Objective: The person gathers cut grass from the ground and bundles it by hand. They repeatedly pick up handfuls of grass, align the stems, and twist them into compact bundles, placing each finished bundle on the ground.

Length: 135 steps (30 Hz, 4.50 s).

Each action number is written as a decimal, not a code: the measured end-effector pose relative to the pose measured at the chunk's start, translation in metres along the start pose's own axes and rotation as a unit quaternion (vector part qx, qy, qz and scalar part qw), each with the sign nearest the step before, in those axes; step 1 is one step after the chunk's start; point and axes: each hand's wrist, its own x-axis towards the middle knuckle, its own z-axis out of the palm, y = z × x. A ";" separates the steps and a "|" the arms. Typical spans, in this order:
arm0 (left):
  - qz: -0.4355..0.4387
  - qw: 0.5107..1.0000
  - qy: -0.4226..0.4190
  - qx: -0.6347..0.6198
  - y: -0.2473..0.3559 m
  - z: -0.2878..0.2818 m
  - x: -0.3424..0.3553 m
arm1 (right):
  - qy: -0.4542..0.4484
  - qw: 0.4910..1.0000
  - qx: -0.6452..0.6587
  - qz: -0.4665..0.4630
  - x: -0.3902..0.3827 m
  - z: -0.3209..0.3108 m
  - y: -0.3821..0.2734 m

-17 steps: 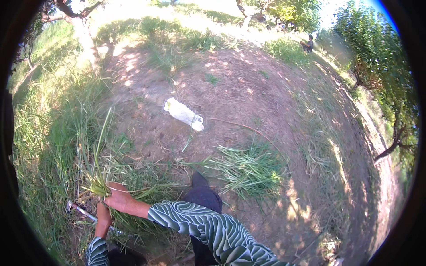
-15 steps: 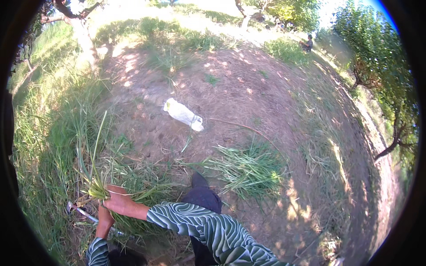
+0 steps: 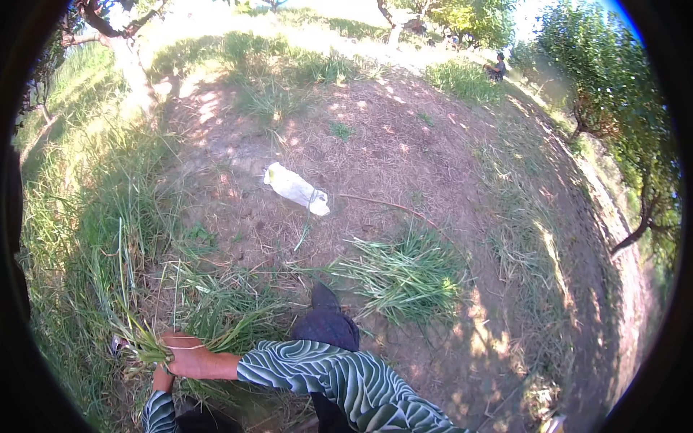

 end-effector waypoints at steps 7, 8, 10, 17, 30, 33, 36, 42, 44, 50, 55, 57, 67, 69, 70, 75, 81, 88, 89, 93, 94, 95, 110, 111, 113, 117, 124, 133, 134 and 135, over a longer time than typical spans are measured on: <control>0.131 0.915 0.215 -0.316 0.085 -0.037 0.021 | 0.033 0.996 0.020 0.078 0.020 -0.019 0.004; 0.154 0.934 0.268 -0.177 0.078 -0.046 0.023 | 0.039 0.995 0.035 0.087 0.024 -0.026 0.002; 0.179 0.936 0.301 -0.036 0.083 -0.069 0.017 | 0.069 0.991 0.049 0.100 0.028 -0.032 0.006; 0.064 0.933 0.354 -0.022 0.057 -0.096 0.000 | 0.065 0.981 0.043 0.178 0.039 -0.052 0.016; 0.051 0.877 0.381 -0.290 0.055 -0.138 -0.024 | 0.094 0.977 0.050 0.186 0.042 -0.048 0.031; 0.060 0.836 0.408 -0.361 0.042 -0.141 -0.020 | 0.081 0.974 0.028 0.210 0.042 -0.056 0.026; 0.057 0.806 0.417 -0.415 0.043 -0.146 -0.023 | 0.081 0.974 0.032 0.210 0.041 -0.061 0.027; 0.079 0.808 0.333 -0.479 0.028 -0.150 -0.031 | 0.074 0.965 0.066 0.244 0.046 -0.071 0.020; 0.062 0.808 0.300 -0.503 0.024 -0.146 -0.030 | 0.107 0.954 0.131 0.247 0.043 -0.073 0.019; 0.017 0.820 0.211 -0.532 0.061 -0.147 -0.034 | 0.165 0.904 0.229 0.320 0.031 -0.085 0.029; 0.015 0.832 0.170 -0.528 0.063 -0.151 -0.043 | 0.167 0.902 0.237 0.319 0.035 -0.069 0.028; 0.010 0.835 0.164 -0.525 0.071 -0.149 -0.044 | 0.161 0.901 0.244 0.320 0.034 -0.069 0.028; 0.037 0.845 0.107 -0.522 0.084 -0.131 -0.036 | 0.060 0.916 0.247 0.310 0.036 -0.063 0.025; 0.041 0.848 0.086 -0.521 0.088 -0.125 -0.035 | 0.027 0.914 0.260 0.310 0.038 -0.057 0.020; 0.046 0.864 0.061 -0.497 0.090 -0.125 -0.036 | -0.005 0.918 0.274 0.286 0.038 -0.057 0.016; 0.092 0.865 -0.008 -0.493 0.098 -0.105 -0.033 | -0.068 0.903 0.311 0.291 0.036 -0.049 0.008; 0.074 0.871 -0.035 -0.485 0.104 -0.098 -0.033 | -0.076 0.886 0.319 0.329 0.026 -0.040 0.010; 0.075 0.834 -0.066 -0.543 0.104 -0.098 -0.035 | -0.058 0.889 0.324 0.317 0.028 -0.038 0.007; 0.073 0.837 -0.058 -0.540 0.103 -0.098 -0.034 | -0.046 0.892 0.323 0.315 0.028 -0.038 0.009; 0.062 0.862 -0.033 -0.501 0.101 -0.099 -0.034 | 0.009 0.897 0.316 0.309 0.030 -0.038 0.017; 0.065 0.872 -0.029 -0.485 0.100 -0.099 -0.033 | 0.016 0.898 0.314 0.307 0.032 -0.040 0.017; 0.069 0.881 -0.025 -0.468 0.100 -0.098 -0.032 | 0.023 0.900 0.311 0.304 0.032 -0.042 0.018; 0.045 0.869 -0.105 -0.481 0.116 -0.077 -0.035 | 0.077 0.901 0.289 0.313 0.035 -0.045 0.016; 0.043 0.869 -0.106 -0.482 0.116 -0.078 -0.035 | 0.077 0.905 0.282 0.309 0.036 -0.044 0.013; 0.050 0.872 -0.103 -0.476 0.118 -0.082 -0.037 | 0.081 0.913 0.260 0.302 0.036 -0.044 0.012; 0.065 0.868 -0.100 -0.483 0.119 -0.093 -0.041 | 0.069 0.951 0.155 0.258 0.038 -0.045 0.018; 0.074 0.800 -0.103 -0.587 0.113 -0.120 -0.051 | 0.176 0.916 -0.086 0.351 0.053 -0.082 0.017; 0.066 0.737 0.247 -0.626 0.035 -0.164 -0.061 | 0.343 0.905 0.069 0.242 0.055 -0.115 0.055; 0.059 0.748 0.262 -0.607 0.033 -0.165 -0.062 | 0.331 0.909 0.052 0.247 0.055 -0.115 0.056; 0.051 0.759 0.276 -0.588 0.032 -0.166 -0.063 | 0.315 0.913 0.039 0.258 0.054 -0.113 0.058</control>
